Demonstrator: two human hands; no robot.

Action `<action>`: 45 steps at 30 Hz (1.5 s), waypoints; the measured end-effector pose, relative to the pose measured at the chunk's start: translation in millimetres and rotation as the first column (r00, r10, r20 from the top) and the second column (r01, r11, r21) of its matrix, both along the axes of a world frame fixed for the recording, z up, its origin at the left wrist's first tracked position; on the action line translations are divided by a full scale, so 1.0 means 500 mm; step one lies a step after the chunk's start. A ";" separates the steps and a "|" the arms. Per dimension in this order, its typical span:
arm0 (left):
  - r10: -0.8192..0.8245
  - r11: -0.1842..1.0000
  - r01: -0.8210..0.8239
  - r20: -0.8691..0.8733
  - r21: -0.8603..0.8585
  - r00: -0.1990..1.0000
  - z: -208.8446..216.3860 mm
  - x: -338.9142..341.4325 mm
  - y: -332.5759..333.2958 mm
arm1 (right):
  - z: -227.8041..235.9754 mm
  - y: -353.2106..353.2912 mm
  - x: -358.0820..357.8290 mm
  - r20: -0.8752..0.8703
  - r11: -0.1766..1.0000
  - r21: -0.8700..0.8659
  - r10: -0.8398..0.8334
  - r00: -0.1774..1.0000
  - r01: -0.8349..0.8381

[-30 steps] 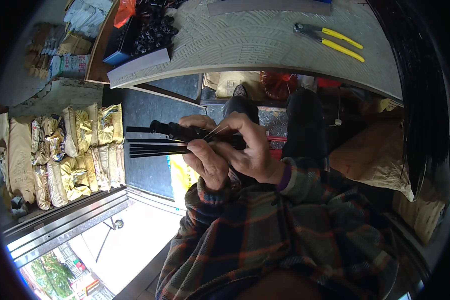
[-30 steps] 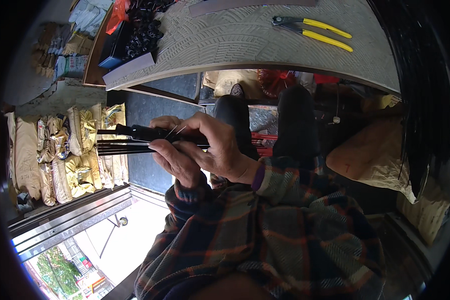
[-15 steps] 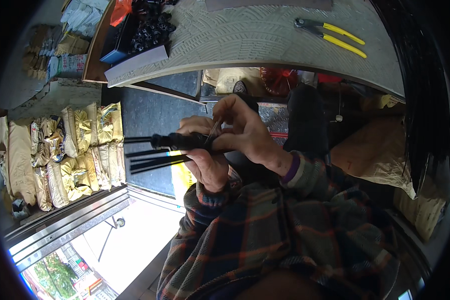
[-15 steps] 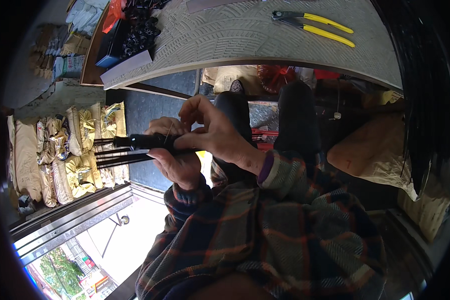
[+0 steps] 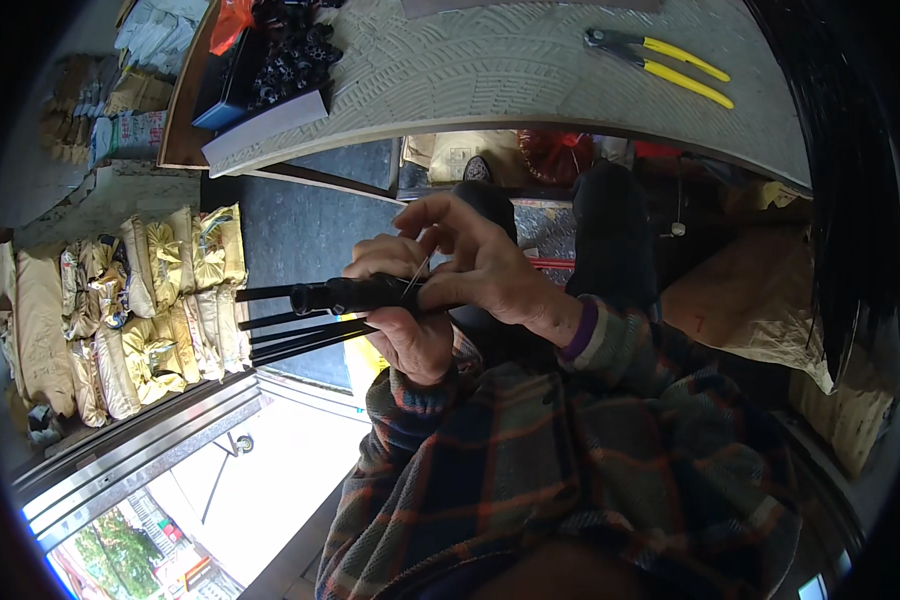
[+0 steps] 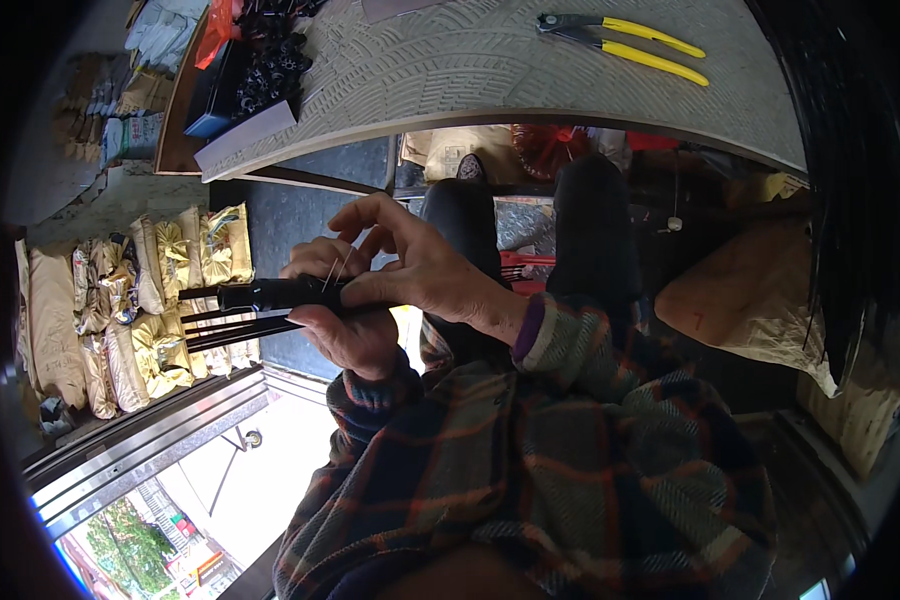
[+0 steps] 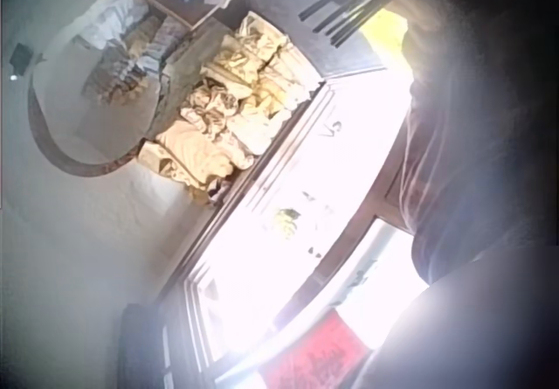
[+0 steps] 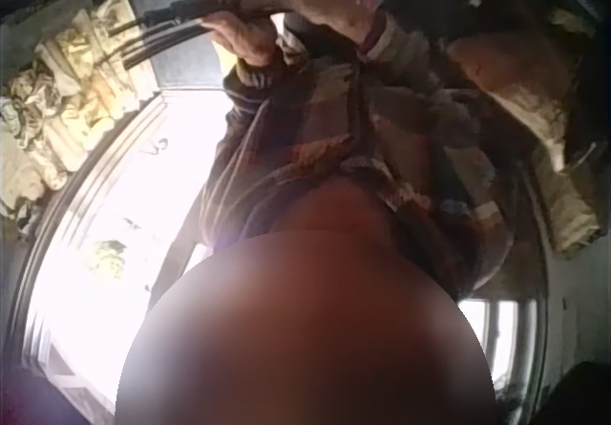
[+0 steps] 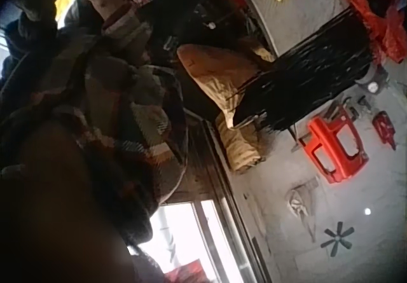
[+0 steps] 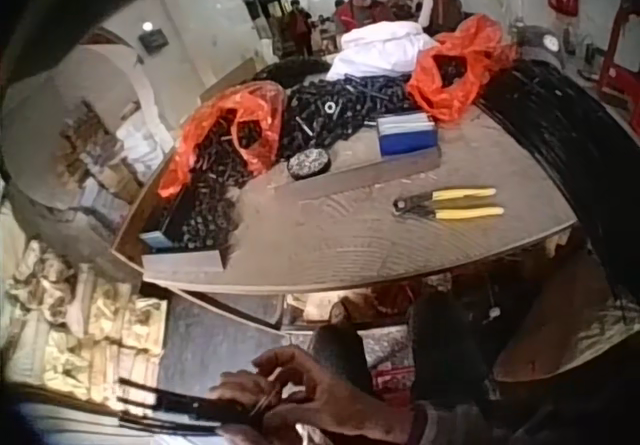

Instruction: Assembling multiple black rods into a central component using pliers in a manufacturing setting.

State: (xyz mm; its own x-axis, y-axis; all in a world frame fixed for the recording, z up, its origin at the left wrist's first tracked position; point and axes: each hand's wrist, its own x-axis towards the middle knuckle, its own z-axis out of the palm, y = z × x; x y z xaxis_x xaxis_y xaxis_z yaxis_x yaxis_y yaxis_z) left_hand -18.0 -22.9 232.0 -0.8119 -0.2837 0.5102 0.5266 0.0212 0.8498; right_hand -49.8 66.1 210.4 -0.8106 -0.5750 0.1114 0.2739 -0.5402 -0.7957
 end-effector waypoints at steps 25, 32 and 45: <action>-0.139 0.964 0.147 0.050 -0.223 0.989 0.010 -0.017 0.028 | 0.017 0.170 -0.067 -0.204 0.918 0.238 -0.272 0.940 0.317; -0.266 0.895 0.318 0.198 -0.314 0.943 -0.011 -0.032 0.021 | 0.044 0.405 -0.226 -0.905 -0.198 0.357 0.168 0.391 0.913; -0.223 0.952 0.256 0.198 -0.165 0.955 -0.024 0.013 -0.003 | 0.104 0.296 -0.029 -0.570 0.452 0.697 -0.122 0.812 0.557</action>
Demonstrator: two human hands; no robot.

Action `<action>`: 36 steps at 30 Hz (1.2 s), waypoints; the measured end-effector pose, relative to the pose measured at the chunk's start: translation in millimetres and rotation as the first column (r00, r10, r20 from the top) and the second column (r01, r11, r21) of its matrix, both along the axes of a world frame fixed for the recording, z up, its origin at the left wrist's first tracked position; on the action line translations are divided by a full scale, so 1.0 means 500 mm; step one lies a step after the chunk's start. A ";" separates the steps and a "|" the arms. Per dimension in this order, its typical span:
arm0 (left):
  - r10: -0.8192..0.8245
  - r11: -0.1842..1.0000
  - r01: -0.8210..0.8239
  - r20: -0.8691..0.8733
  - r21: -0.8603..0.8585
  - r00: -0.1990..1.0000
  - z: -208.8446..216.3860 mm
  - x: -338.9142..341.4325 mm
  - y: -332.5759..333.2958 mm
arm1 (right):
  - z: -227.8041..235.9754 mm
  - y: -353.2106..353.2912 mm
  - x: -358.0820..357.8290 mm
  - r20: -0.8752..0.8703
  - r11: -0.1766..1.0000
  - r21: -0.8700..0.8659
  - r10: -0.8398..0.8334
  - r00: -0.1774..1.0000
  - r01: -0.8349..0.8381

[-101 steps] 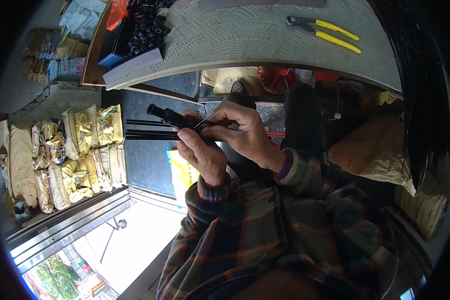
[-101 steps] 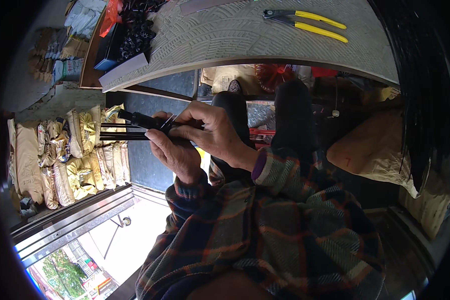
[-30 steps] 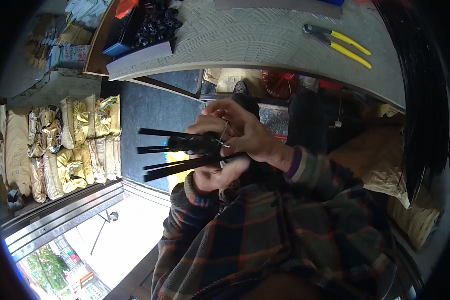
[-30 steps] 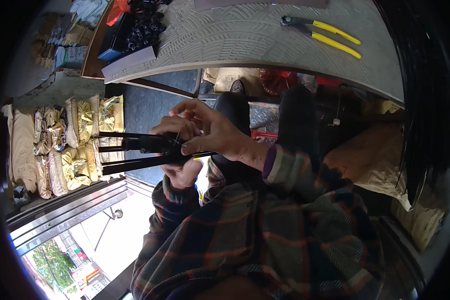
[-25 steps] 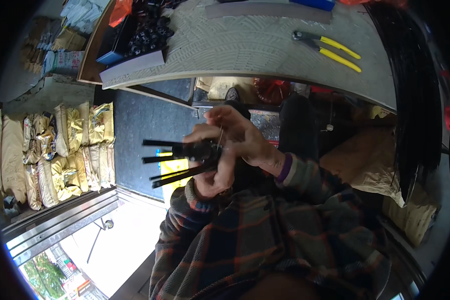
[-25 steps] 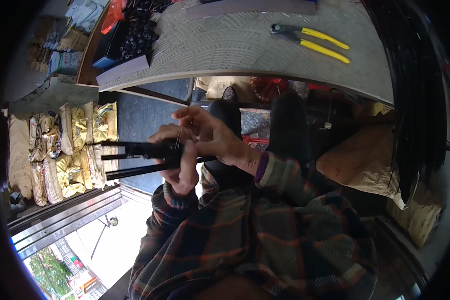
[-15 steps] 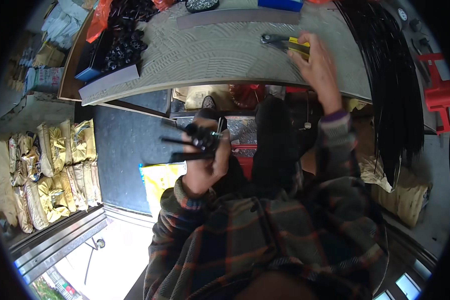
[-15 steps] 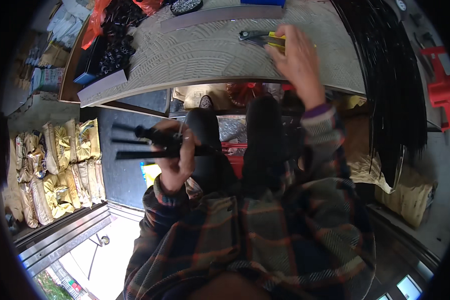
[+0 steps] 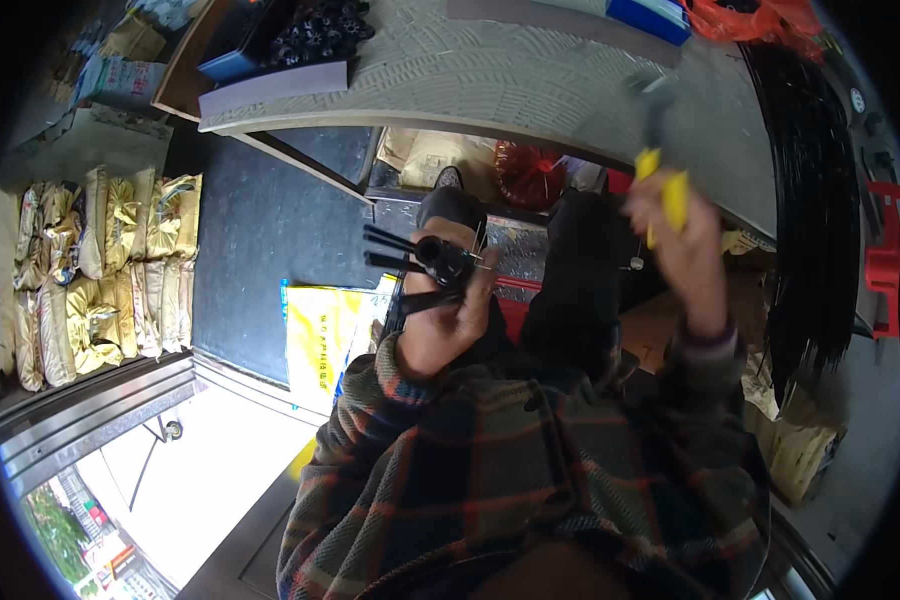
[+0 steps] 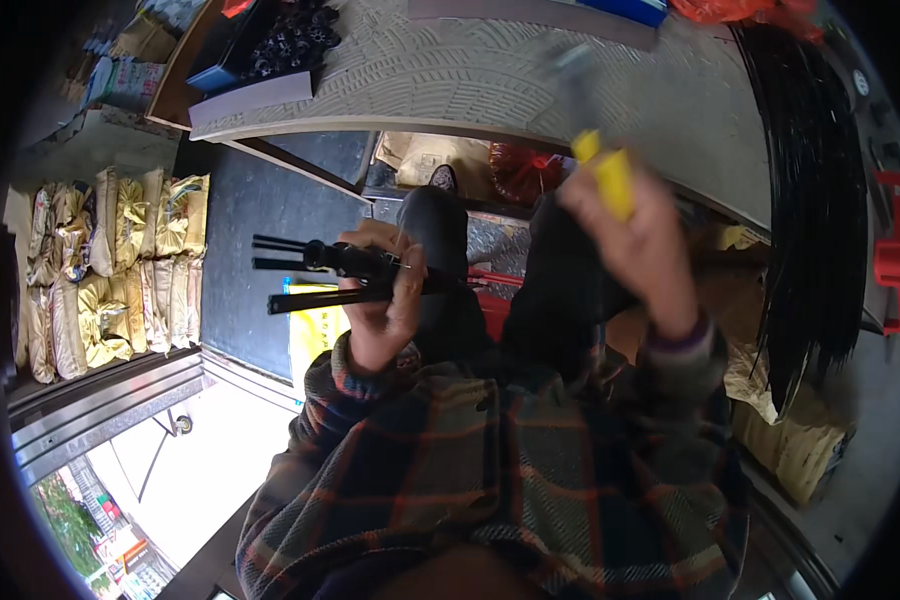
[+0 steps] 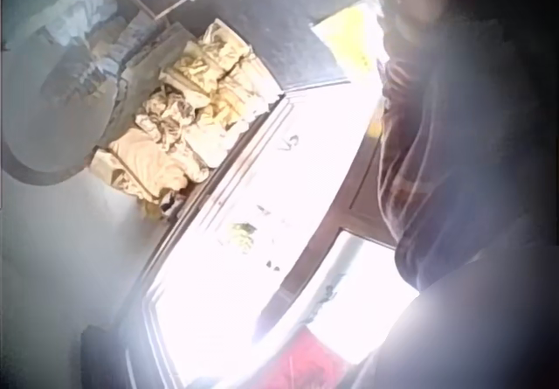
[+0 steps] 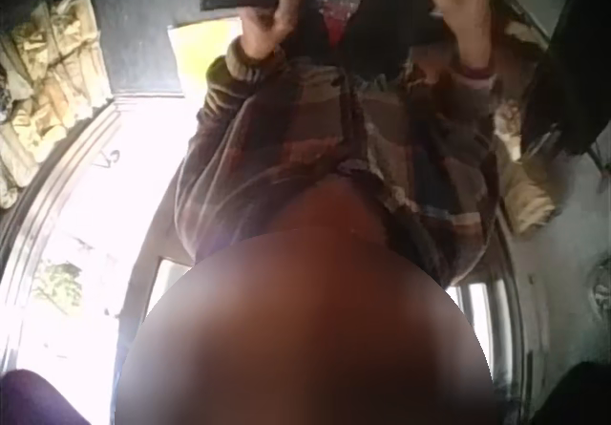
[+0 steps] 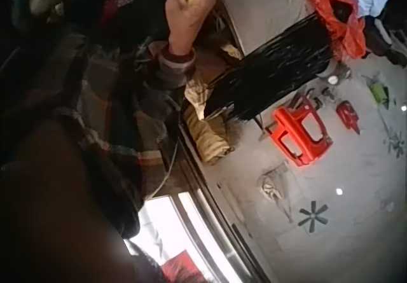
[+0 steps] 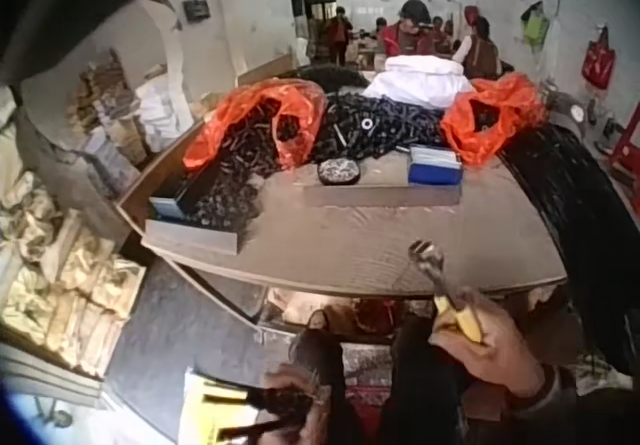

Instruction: Assembling multiple black rods into a central component using pliers in a manufacturing setting.

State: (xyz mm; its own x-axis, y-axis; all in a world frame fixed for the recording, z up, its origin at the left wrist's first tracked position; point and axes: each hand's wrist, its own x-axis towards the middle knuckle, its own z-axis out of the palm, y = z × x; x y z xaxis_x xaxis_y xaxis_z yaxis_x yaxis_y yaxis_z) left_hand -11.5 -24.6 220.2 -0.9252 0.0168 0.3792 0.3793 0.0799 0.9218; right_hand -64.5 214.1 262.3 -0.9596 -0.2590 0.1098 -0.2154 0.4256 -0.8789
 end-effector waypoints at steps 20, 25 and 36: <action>-0.059 0.990 0.036 -0.176 -0.134 0.983 0.002 -0.002 0.007 | 0.101 -0.051 0.090 -0.440 0.511 0.849 0.542 0.716 0.135; -0.163 0.981 0.143 -0.158 -0.132 0.974 0.003 -0.003 -0.006 | 0.126 -0.051 0.100 -0.314 0.407 0.911 0.572 0.758 0.070; -0.082 0.969 0.035 -0.189 -0.243 0.978 -0.001 -0.002 0.016 | -0.055 -0.071 0.117 -0.641 0.826 0.511 0.180 0.746 0.240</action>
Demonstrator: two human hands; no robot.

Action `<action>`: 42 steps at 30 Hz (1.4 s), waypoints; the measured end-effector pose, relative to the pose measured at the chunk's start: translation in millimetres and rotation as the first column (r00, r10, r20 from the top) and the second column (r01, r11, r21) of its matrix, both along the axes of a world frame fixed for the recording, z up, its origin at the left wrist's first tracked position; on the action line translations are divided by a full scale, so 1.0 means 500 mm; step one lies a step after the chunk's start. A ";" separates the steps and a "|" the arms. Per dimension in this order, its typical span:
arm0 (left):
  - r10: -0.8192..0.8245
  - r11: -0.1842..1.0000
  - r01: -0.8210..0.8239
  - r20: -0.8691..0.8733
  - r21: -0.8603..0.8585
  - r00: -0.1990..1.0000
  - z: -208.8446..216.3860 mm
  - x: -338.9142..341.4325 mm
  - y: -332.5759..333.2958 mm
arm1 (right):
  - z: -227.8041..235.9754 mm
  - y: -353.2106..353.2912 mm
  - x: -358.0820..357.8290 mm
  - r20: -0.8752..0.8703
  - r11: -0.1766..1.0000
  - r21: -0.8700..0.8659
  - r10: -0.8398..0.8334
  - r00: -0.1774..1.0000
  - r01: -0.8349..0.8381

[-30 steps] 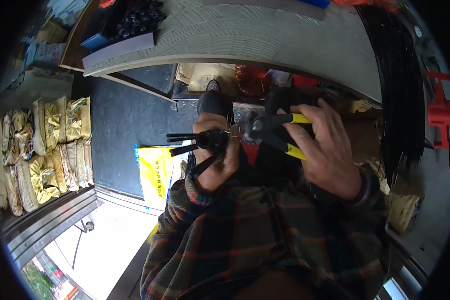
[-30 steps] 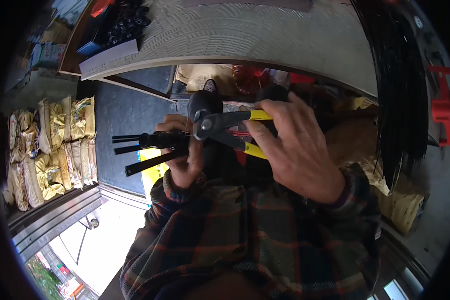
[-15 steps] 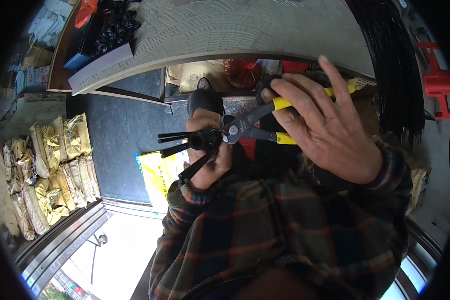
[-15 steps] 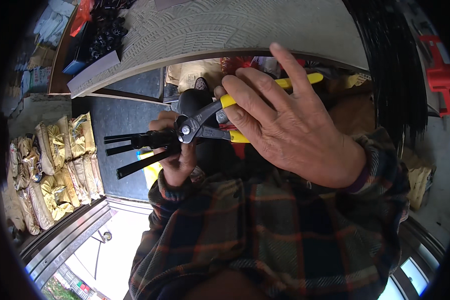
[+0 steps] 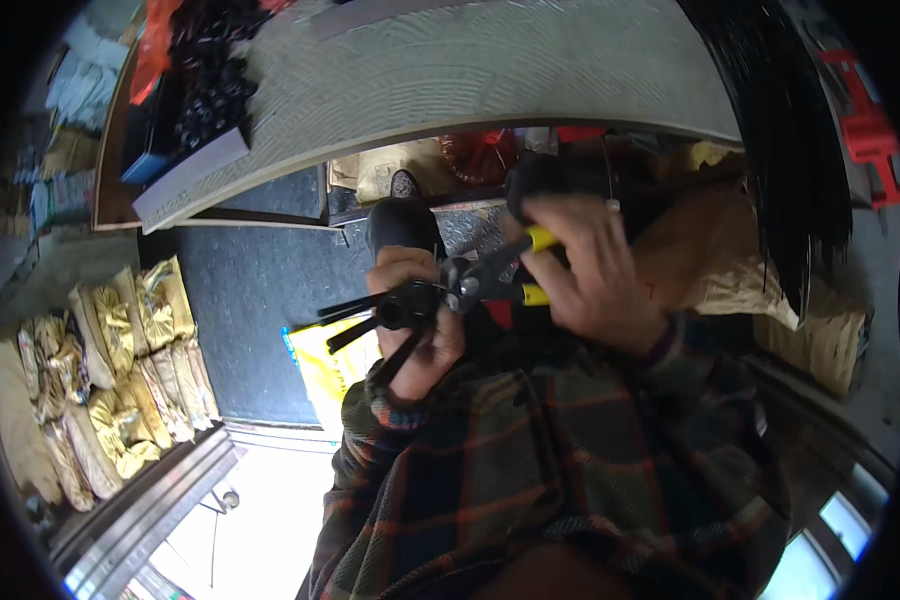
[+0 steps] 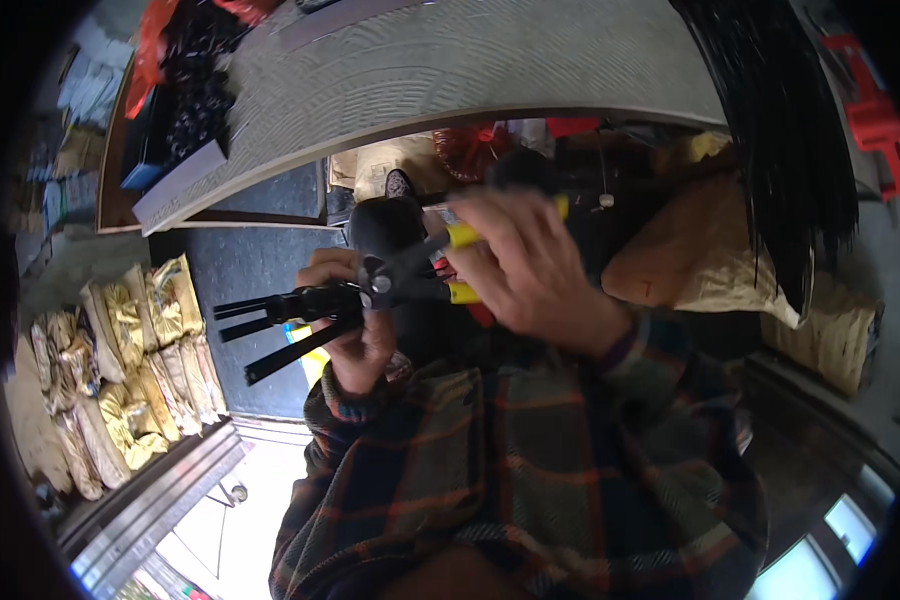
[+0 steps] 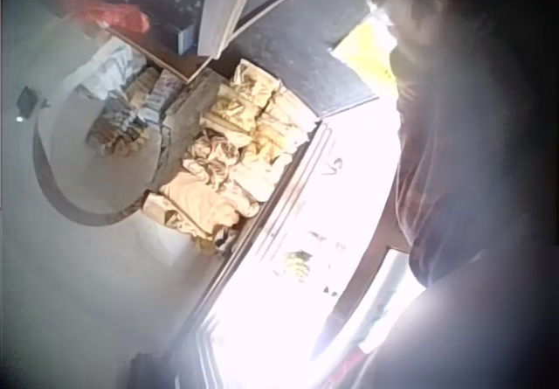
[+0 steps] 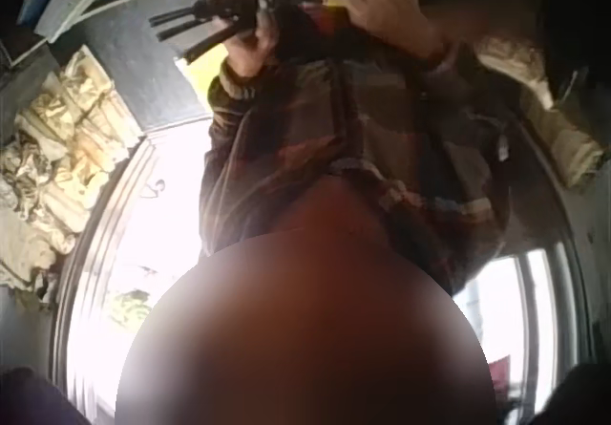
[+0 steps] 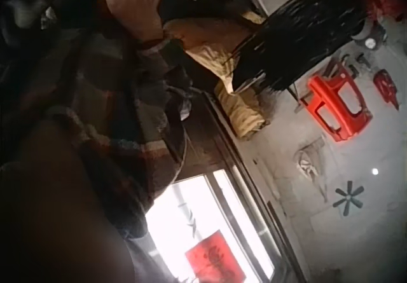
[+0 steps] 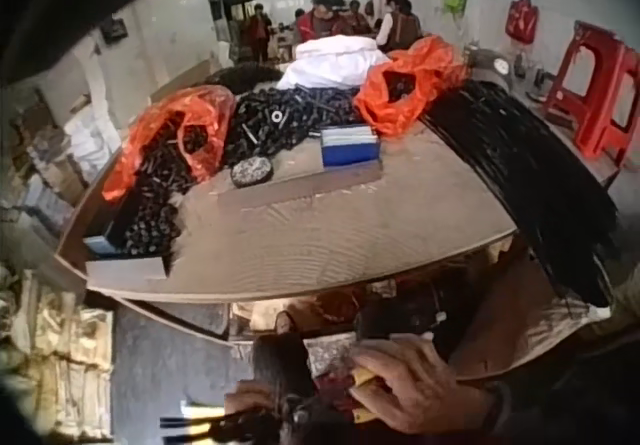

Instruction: Assembling multiple black rods into a central component using pliers in a manufacturing setting.

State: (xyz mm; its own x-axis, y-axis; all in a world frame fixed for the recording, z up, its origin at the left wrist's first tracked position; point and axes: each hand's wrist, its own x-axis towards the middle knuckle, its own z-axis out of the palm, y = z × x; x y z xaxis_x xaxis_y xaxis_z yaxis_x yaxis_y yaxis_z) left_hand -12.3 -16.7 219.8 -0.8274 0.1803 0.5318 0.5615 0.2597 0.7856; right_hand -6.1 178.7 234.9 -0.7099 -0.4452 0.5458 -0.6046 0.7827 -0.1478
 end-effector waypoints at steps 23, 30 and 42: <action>-0.060 0.990 0.047 0.099 0.137 0.993 0.013 0.000 -0.016 | 0.024 0.017 -0.050 -0.185 0.992 0.047 0.122 0.975 -0.115; -0.488 0.853 0.362 0.329 0.376 0.808 0.008 0.000 -0.042 | 0.183 0.099 -0.079 0.973 0.905 -0.208 0.229 0.013 -0.372; -0.428 0.904 0.414 0.192 0.111 0.883 0.039 -0.020 -0.043 | 0.144 0.082 0.008 0.649 0.915 -0.055 0.337 0.682 -0.400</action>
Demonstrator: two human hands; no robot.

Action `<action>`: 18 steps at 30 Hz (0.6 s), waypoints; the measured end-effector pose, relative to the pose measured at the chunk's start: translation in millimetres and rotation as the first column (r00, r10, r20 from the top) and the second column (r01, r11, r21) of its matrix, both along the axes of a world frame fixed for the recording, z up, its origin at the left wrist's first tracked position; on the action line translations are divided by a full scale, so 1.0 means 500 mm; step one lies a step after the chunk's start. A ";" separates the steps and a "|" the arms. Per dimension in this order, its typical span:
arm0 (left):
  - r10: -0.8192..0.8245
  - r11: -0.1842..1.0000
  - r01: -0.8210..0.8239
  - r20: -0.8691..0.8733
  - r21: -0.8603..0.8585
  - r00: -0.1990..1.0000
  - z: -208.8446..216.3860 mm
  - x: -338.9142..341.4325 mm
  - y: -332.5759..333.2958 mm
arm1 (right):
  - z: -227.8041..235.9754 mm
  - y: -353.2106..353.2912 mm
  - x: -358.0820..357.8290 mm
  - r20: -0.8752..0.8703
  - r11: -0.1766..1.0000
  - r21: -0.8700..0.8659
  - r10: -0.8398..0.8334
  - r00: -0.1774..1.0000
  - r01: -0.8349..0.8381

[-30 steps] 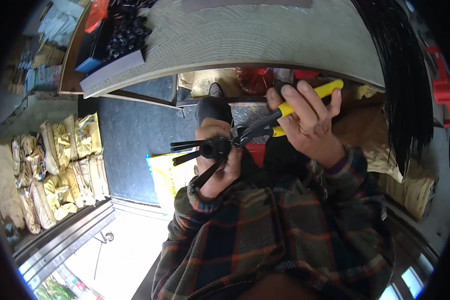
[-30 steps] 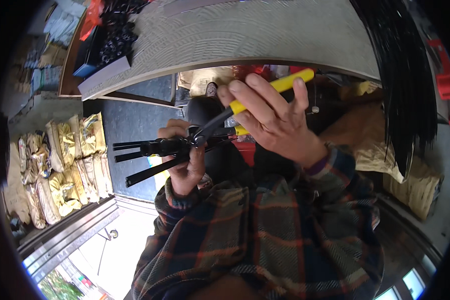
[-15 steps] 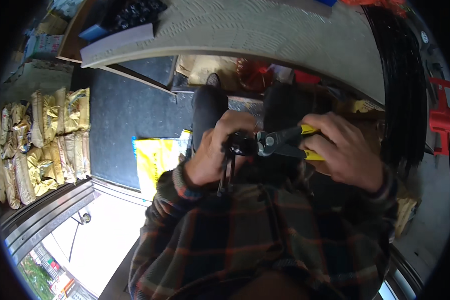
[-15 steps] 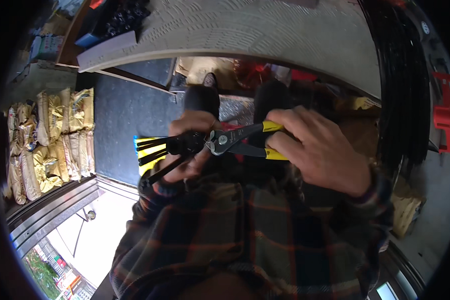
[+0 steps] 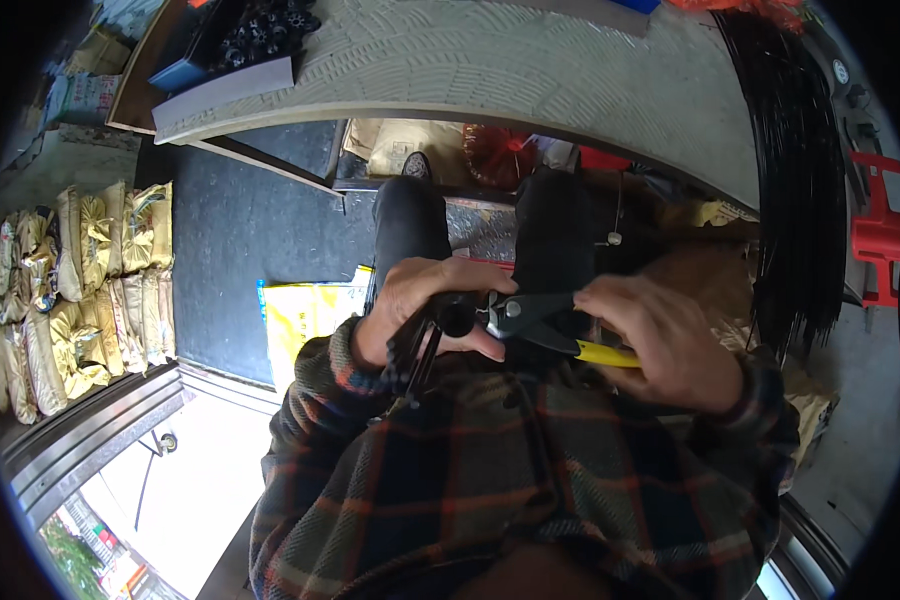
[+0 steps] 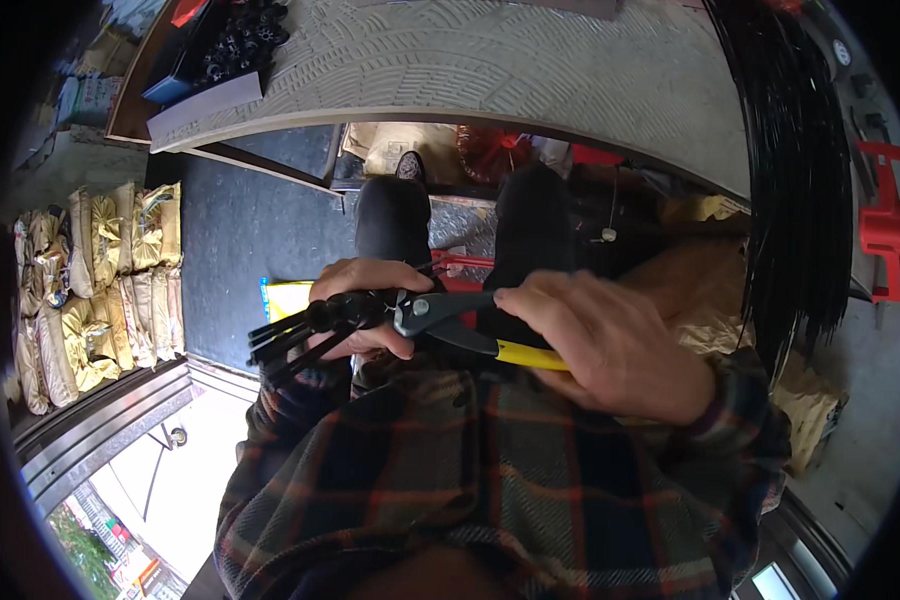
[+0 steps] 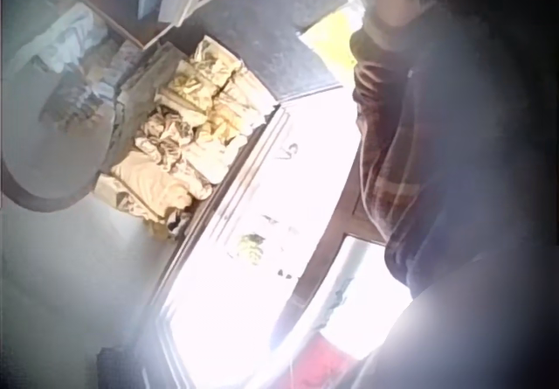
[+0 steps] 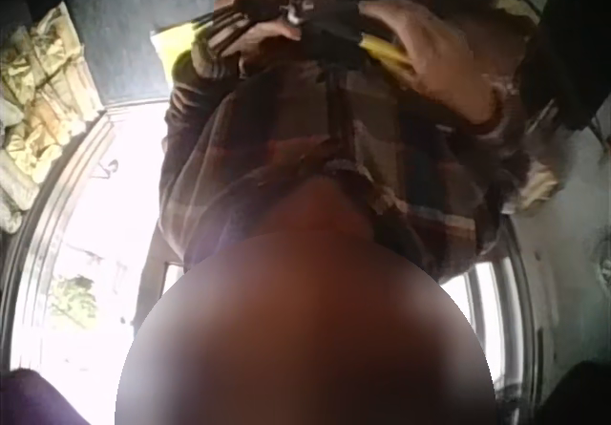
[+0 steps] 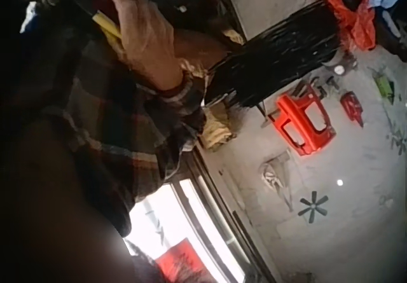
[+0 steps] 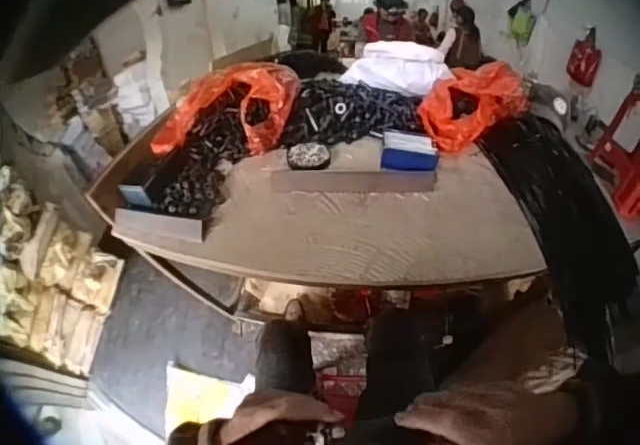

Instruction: Assembling multiple black rods into a central component using pliers in a manufacturing setting.

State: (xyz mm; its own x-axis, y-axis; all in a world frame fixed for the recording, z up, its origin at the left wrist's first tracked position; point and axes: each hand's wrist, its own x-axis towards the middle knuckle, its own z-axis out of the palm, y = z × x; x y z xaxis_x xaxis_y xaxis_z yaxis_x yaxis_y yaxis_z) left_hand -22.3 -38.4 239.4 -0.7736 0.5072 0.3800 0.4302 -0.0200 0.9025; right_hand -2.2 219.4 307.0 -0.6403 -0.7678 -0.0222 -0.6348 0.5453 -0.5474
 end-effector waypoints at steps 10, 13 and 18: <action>-0.038 0.999 0.039 -0.038 0.027 0.999 -0.014 -0.013 0.012 | 0.033 -0.009 -0.015 0.094 0.995 0.089 0.038 0.995 -0.046; -0.116 0.991 0.116 -0.006 0.065 0.993 0.002 -0.017 0.014 | 0.025 0.017 -0.011 0.118 0.994 0.083 0.058 0.991 -0.068; -0.196 0.980 0.198 -0.030 0.038 0.980 -0.001 -0.026 0.013 | 0.025 0.038 -0.074 0.961 0.981 -0.091 0.042 0.273 0.171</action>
State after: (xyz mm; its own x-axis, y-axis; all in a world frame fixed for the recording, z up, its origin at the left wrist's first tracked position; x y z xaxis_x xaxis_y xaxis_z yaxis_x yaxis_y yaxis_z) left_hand -35.4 -31.8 238.9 -0.6496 0.6324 0.4220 0.4375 -0.1430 0.8878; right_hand -39.0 238.5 319.3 -0.2846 -0.7843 -0.5512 0.4381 0.4050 -0.8025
